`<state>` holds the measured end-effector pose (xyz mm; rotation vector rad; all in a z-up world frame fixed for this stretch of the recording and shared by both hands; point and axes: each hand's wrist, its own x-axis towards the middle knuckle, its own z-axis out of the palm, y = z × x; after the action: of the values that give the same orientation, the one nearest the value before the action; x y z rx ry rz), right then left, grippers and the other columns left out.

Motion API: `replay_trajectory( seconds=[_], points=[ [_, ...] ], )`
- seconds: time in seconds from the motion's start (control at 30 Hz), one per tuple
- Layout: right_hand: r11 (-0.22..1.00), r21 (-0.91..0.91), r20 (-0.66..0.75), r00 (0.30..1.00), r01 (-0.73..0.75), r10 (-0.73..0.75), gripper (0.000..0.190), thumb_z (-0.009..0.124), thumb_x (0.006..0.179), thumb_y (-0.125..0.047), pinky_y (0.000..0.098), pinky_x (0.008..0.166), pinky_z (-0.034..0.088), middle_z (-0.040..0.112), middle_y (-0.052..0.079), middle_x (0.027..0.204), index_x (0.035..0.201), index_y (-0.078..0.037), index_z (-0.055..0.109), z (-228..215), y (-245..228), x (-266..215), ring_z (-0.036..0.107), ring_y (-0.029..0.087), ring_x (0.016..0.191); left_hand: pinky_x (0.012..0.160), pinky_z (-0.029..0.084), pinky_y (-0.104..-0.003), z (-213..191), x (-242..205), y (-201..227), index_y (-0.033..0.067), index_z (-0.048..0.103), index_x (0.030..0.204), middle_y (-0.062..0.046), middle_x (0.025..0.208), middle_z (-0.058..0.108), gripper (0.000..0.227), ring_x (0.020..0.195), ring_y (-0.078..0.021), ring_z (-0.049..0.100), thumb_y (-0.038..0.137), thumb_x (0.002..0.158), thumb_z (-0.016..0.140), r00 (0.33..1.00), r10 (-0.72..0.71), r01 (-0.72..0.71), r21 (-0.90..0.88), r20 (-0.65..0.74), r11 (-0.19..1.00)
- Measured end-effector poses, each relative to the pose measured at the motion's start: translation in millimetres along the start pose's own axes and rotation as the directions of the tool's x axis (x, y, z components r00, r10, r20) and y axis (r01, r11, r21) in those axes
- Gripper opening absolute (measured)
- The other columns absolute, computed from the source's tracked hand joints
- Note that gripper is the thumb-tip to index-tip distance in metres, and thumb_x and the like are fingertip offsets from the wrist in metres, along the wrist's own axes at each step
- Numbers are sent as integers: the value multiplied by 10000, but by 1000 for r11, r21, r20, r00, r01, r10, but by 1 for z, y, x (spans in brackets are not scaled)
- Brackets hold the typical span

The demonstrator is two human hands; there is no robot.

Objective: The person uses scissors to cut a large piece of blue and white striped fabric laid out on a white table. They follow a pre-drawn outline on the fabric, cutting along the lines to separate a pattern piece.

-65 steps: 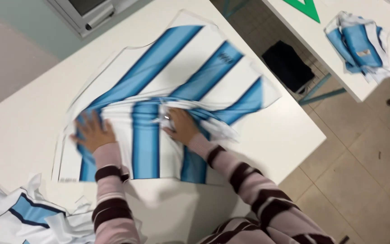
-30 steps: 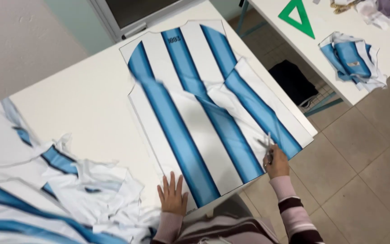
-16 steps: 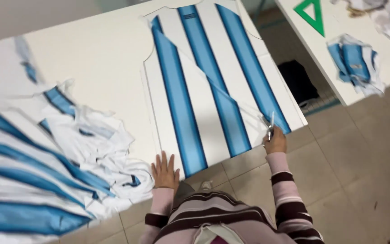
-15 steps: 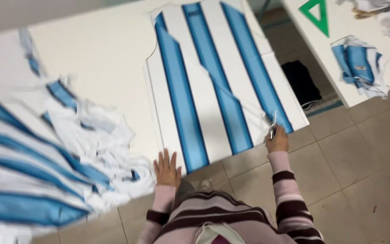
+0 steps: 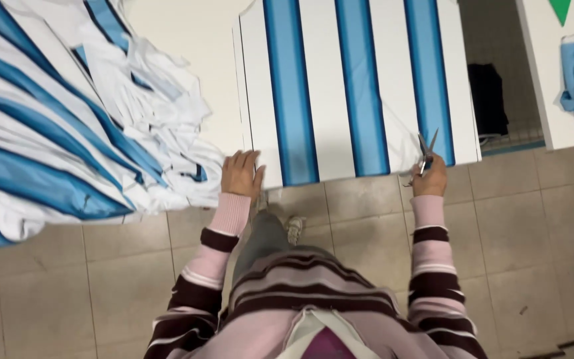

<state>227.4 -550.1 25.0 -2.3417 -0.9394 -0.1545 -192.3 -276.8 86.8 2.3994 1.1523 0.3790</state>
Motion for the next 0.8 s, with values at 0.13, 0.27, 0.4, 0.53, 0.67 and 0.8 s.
replay_trajectory(
  seconds=[0.13, 0.27, 0.4, 0.53, 0.67, 0.8],
  points=[
    [999, -24, 55, 998, -40, 41, 507, 846, 869, -88, 487, 940, 519, 659, 242, 1203, 1286, 2, 573, 0, -19, 56, 625, 453, 1090, 1191, 323, -556, 36, 97, -13, 63, 513, 1469, -246, 1529, 467, 518, 1430, -469, 398, 328, 1029, 581, 984, 179, -179, -80, -8, 981],
    [999, -42, -11, 999, 33, -33, 648, 904, 799, -196, 479, 909, 529, 643, 262, 1198, 1295, 19, 546, 36, -17, 106, 627, 459, 1072, 1237, 160, -584, 69, 227, 6, 245, 354, 1582, -116, 1688, 191, 610, 1546, -407, 136, 416, 1031, 551, 963, 226, -237, 63, 150, 969],
    [997, -73, -86, 996, -4, -2, 652, 911, 813, -219, 509, 922, 501, 633, 259, 1176, 1289, 16, 532, 67, -48, 151, 599, 464, 1073, 1254, 25, -601, 91, 370, 19, 352, 250, 1611, -12, 1722, 80, 639, 1583, -340, 8, 546, 1029, 429, 950, 219, -258, 163, 221, 952],
    [991, -98, -150, 985, -96, 80, 715, 876, 793, -193, 513, 973, 473, 629, 250, 1200, 1364, 29, 506, 108, -67, 189, 576, 458, 1118, 1208, -31, -666, 102, 480, 20, 394, 214, 1596, 0, 1706, 37, 623, 1563, -347, -16, 607, 1018, 305, 934, 191, -282, 294, 303, 913],
    [986, -168, -194, 981, -22, -12, 774, 872, 856, -170, 521, 1029, 453, 583, 304, 1294, 1451, 80, 445, 151, -48, 231, 549, 484, 1178, 1163, -28, -756, 109, 534, 3, 364, 229, 1622, -12, 1723, 80, 639, 1570, -376, 24, 610, 1035, 290, 920, 292, -368, 321, 263, 873],
    [989, -144, -166, 985, 27, -51, 752, 848, 968, -166, 502, 1076, 453, 552, 314, 1365, 1506, 101, 395, 188, -53, 294, 537, 473, 1224, 1197, -17, -742, 95, 590, -17, 350, 265, 1636, -32, 1723, 143, 603, 1579, -386, 66, 574, 1080, 330, 941, 311, -338, 298, 136, 893]
  ],
)
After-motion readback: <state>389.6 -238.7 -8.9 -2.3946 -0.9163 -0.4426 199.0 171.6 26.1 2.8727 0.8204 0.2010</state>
